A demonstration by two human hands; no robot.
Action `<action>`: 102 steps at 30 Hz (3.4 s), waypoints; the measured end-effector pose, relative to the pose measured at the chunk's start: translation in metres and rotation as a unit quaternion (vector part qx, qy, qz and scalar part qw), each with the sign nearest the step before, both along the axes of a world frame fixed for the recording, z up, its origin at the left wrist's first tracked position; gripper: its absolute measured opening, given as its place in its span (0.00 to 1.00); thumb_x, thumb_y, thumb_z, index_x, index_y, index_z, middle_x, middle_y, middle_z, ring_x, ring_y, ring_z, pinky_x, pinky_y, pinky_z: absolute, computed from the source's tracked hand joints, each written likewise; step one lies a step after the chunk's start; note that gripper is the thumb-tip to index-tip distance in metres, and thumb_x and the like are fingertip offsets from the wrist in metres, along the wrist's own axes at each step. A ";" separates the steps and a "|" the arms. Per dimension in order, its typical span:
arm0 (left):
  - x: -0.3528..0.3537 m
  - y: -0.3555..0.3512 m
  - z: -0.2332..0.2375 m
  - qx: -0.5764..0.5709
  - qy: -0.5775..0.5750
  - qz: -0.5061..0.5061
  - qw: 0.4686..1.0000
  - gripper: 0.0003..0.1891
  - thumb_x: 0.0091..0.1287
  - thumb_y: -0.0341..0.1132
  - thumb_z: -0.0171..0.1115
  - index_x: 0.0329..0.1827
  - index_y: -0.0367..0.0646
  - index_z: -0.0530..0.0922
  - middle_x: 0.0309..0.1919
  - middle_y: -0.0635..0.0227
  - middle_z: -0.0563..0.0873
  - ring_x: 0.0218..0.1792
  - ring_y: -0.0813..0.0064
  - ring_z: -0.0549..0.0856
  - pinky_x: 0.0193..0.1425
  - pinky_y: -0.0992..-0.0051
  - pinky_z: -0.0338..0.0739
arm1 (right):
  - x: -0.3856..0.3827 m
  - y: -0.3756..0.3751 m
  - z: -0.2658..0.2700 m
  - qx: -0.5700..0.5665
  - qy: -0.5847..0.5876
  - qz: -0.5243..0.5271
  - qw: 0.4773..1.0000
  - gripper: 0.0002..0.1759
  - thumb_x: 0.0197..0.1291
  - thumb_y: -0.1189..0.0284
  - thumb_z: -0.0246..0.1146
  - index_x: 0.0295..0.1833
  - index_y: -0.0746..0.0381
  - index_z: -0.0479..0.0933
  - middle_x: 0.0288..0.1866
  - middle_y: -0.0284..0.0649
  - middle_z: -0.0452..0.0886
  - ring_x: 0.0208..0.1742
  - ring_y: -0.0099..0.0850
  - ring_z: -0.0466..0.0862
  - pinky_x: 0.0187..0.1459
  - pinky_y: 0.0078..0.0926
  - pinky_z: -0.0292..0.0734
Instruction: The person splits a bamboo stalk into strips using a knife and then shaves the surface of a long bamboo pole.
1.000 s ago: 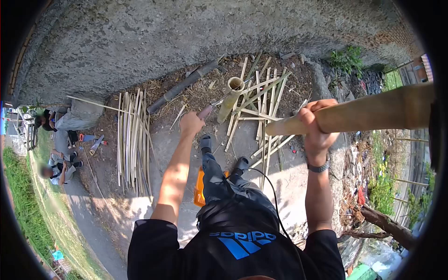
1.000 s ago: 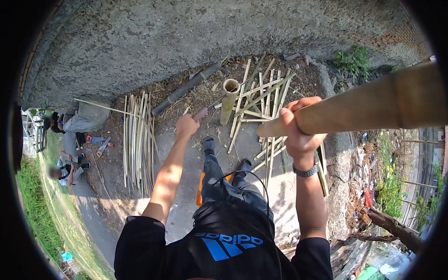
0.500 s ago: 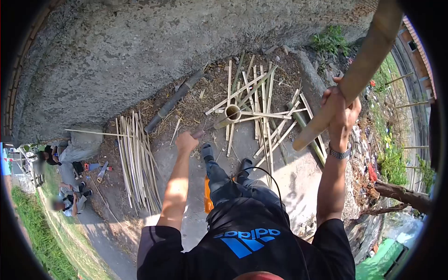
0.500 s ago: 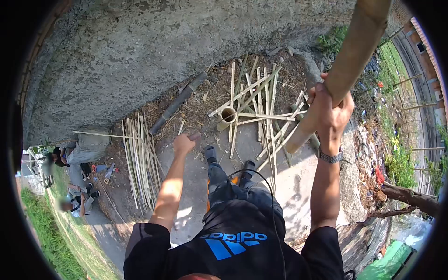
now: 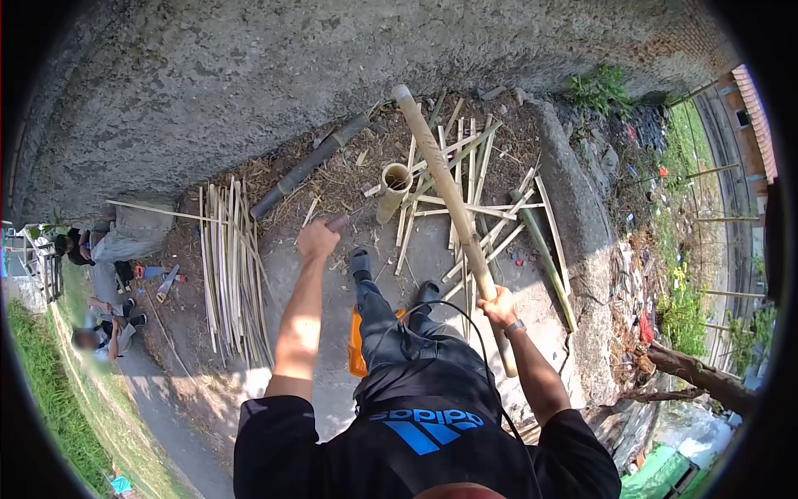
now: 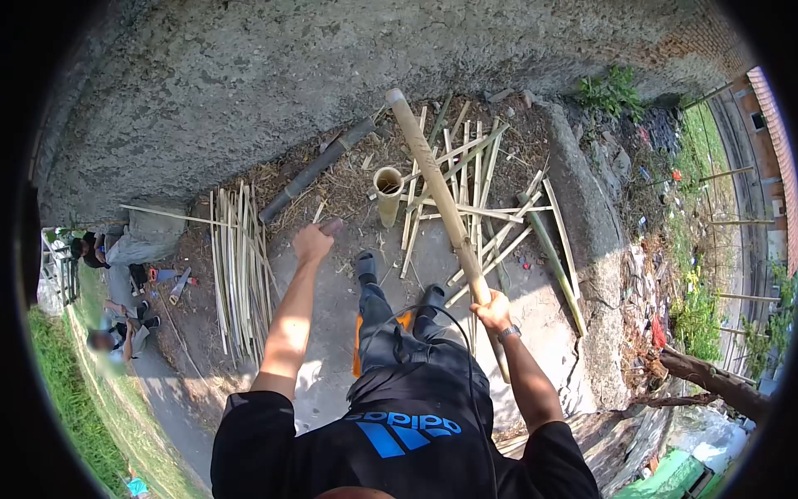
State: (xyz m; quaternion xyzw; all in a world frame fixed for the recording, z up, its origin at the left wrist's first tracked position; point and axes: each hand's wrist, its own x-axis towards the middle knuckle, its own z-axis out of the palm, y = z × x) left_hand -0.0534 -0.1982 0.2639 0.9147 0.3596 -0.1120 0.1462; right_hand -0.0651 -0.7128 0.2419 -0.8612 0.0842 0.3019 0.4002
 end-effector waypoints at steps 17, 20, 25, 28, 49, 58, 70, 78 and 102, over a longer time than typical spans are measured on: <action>0.043 -0.010 -0.001 -0.083 0.008 0.007 0.996 0.22 0.56 0.49 0.75 0.48 0.42 0.90 0.47 0.49 0.92 0.52 0.50 0.91 0.57 0.56 0.85 | 0.048 0.137 0.171 0.097 -0.204 -0.010 0.974 0.16 0.49 0.69 0.74 0.41 0.68 0.83 0.30 0.46 0.87 0.33 0.34 0.88 0.42 0.34 0.84; 0.032 -0.012 -0.010 -0.112 0.012 -0.005 0.994 0.21 0.56 0.47 0.75 0.48 0.43 0.90 0.47 0.50 0.92 0.51 0.50 0.91 0.56 0.56 0.85 | 0.005 0.095 0.025 -0.085 -0.062 0.128 0.986 0.22 0.45 0.67 0.76 0.45 0.69 0.85 0.32 0.53 0.88 0.38 0.43 0.91 0.48 0.39 0.85; 0.015 -0.036 -0.014 -0.120 0.017 0.017 0.993 0.20 0.54 0.44 0.75 0.48 0.42 0.90 0.48 0.48 0.91 0.53 0.49 0.90 0.59 0.56 0.85 | 0.062 0.119 0.204 0.109 -0.181 0.028 0.977 0.17 0.49 0.68 0.74 0.40 0.68 0.82 0.28 0.42 0.85 0.30 0.30 0.83 0.38 0.32 0.80; 0.018 -0.030 -0.026 -0.099 0.020 0.006 0.995 0.21 0.56 0.45 0.74 0.49 0.44 0.90 0.49 0.48 0.91 0.53 0.49 0.90 0.59 0.56 0.84 | 0.111 0.107 0.292 0.137 -0.384 -0.030 0.913 0.20 0.55 0.72 0.73 0.51 0.69 0.80 0.35 0.37 0.85 0.34 0.27 0.83 0.41 0.28 0.80; 0.016 -0.033 -0.037 -0.069 -0.042 -0.037 0.996 0.20 0.61 0.49 0.75 0.43 0.39 0.90 0.43 0.48 0.92 0.49 0.47 0.91 0.55 0.54 0.84 | 0.113 -0.021 0.411 0.100 -0.495 -0.106 0.857 0.40 0.59 0.62 0.77 0.71 0.67 0.69 0.54 0.49 0.83 0.51 0.36 0.85 0.56 0.37 0.80; 0.032 -0.038 -0.034 -0.081 -0.016 -0.078 0.994 0.18 0.60 0.48 0.74 0.44 0.44 0.91 0.43 0.49 0.92 0.50 0.48 0.91 0.57 0.54 0.84 | 0.218 -0.075 0.644 -0.681 -0.660 0.219 0.229 0.41 0.53 0.82 0.68 0.74 0.45 0.72 0.78 0.45 0.72 0.82 0.38 0.67 0.86 0.60 0.34; -0.005 -0.019 -0.030 -0.082 0.007 -0.029 0.996 0.17 0.57 0.45 0.74 0.46 0.46 0.91 0.44 0.51 0.92 0.48 0.48 0.91 0.55 0.53 0.85 | -0.052 -0.241 0.009 -0.166 0.082 -0.145 0.972 0.20 0.56 0.68 0.70 0.50 0.66 0.75 0.29 0.44 0.83 0.21 0.33 0.82 0.22 0.36 0.82; -0.005 -0.006 -0.028 -0.066 0.036 0.001 0.997 0.16 0.61 0.45 0.73 0.49 0.48 0.90 0.46 0.52 0.92 0.51 0.49 0.90 0.57 0.54 0.84 | -0.165 -0.141 0.055 -0.040 -0.045 -0.367 0.928 0.16 0.61 0.68 0.76 0.43 0.62 0.75 0.27 0.35 0.81 0.22 0.25 0.81 0.24 0.26 0.80; 0.031 -0.032 -0.026 -0.036 -0.065 -0.086 0.994 0.22 0.64 0.56 0.72 0.51 0.50 0.89 0.46 0.55 0.92 0.50 0.52 0.91 0.56 0.54 0.85 | 0.047 -0.039 0.097 0.181 -0.129 -0.069 0.972 0.22 0.44 0.78 0.71 0.49 0.69 0.82 0.37 0.37 0.84 0.39 0.25 0.85 0.42 0.26 0.83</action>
